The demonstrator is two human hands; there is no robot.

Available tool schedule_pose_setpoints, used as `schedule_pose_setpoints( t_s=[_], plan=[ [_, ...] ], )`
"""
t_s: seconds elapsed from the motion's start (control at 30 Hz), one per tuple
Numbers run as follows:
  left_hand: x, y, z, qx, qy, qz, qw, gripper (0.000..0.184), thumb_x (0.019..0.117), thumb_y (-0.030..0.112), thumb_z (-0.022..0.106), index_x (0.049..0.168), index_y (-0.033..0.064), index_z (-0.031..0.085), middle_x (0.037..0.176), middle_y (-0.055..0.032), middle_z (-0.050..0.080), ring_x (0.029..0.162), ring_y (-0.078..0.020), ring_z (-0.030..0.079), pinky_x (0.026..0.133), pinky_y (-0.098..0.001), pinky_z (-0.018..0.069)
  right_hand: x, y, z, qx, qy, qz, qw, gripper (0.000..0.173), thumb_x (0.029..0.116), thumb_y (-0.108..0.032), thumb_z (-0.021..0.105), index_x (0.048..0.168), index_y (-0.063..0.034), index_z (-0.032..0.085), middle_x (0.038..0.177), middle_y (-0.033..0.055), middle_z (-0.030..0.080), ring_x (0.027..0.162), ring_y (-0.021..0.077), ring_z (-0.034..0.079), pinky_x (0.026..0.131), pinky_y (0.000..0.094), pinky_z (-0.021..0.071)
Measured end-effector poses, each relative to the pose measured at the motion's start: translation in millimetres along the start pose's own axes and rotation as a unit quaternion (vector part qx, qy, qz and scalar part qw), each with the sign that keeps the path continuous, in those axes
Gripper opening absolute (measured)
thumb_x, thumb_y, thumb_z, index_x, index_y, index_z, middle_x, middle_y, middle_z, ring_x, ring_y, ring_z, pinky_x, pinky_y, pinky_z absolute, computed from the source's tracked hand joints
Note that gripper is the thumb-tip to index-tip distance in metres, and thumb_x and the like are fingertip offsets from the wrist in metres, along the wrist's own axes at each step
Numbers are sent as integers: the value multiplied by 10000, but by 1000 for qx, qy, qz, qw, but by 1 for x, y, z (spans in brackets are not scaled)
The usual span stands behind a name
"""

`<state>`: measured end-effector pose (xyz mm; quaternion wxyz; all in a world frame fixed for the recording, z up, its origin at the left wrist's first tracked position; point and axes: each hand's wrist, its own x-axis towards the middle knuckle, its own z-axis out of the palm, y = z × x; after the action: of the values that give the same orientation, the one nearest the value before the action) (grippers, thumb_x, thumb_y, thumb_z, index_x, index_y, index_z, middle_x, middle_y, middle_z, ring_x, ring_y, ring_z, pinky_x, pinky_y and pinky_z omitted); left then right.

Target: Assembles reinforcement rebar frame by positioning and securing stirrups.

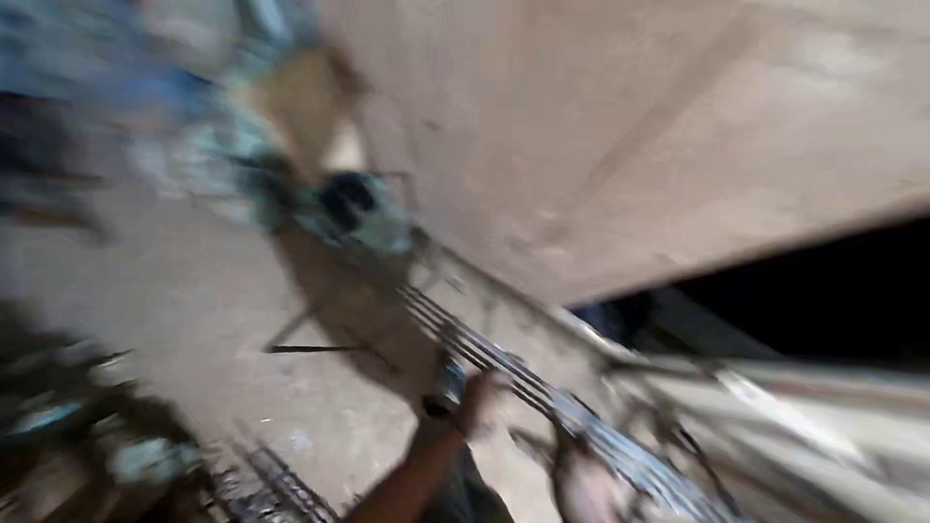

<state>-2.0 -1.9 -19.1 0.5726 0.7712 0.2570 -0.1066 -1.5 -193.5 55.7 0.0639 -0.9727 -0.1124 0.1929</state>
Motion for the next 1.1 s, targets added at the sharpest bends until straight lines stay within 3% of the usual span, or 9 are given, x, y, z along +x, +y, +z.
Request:
schedule_pose_setpoints(
  t_s=[0.07,0.23,0.37,0.5,0.57,0.7,0.87,0.97,1.1],
  plan=[
    [12,0,7,69,-21,4,997,268,937,189,711,1174,71,749,1150,-102,744,1082,-185,705,1014,-393,551,14,1,-5,-35,-37,44,998,412,965,-154,624,1342,-304,696,1315,182,666,923,407,730,716,610,591],
    [17,5,7,103,10,22,994,213,907,141,753,1097,43,767,1100,-112,749,1015,-190,720,971,-390,568,35,-8,-23,-50,-212,56,974,370,1035,-187,494,1360,-268,651,1383,202,582,1021,403,693,798,574,576],
    [17,7,9,116,18,25,993,223,896,148,765,1101,59,773,1103,-101,753,1026,-187,721,976,-392,564,39,-7,-16,-62,-191,79,976,375,1027,-175,512,1365,-247,658,1410,202,571,1061,408,681,812,564,571],
    [16,-2,16,83,57,64,993,184,865,99,783,1035,27,778,1061,-125,754,976,-178,731,930,-348,588,51,-13,-12,-94,-177,57,978,304,1013,-212,582,1270,-95,695,1432,230,545,1167,417,626,916,553,528],
    [17,-2,19,76,63,60,993,175,853,89,787,1016,26,775,1040,-125,753,943,-168,731,904,-340,596,56,-13,-13,-98,-180,28,978,301,1008,-209,586,1251,-71,697,1426,243,546,1172,420,619,947,540,511],
    [18,-3,24,66,84,67,992,170,827,88,794,981,21,772,987,-119,756,896,-173,732,869,-353,600,55,1,3,-62,-141,-55,986,510,972,-139,625,1469,-236,564,1370,234,584,1045,407,679,845,526,574],
    [18,-2,22,71,86,60,992,166,832,96,799,986,39,777,985,-104,759,894,-163,733,871,-353,601,43,0,17,-64,-41,-62,995,470,938,-152,639,1388,-283,654,1171,192,670,866,344,715,703,480,596],
    [18,-4,24,70,88,62,992,167,820,83,801,979,38,778,982,-102,761,888,-157,734,863,-346,603,42,-6,10,-86,-98,-49,990,438,975,-181,586,1403,-259,630,1270,226,621,846,364,713,677,496,592],
    [19,-2,24,84,86,52,991,169,826,104,800,979,39,777,971,-102,759,873,-173,732,854,-367,602,60,-21,-14,-119,-201,-33,972,405,1028,-164,543,1429,-190,596,1453,246,502,986,409,691,781,525,586]
  ],
)
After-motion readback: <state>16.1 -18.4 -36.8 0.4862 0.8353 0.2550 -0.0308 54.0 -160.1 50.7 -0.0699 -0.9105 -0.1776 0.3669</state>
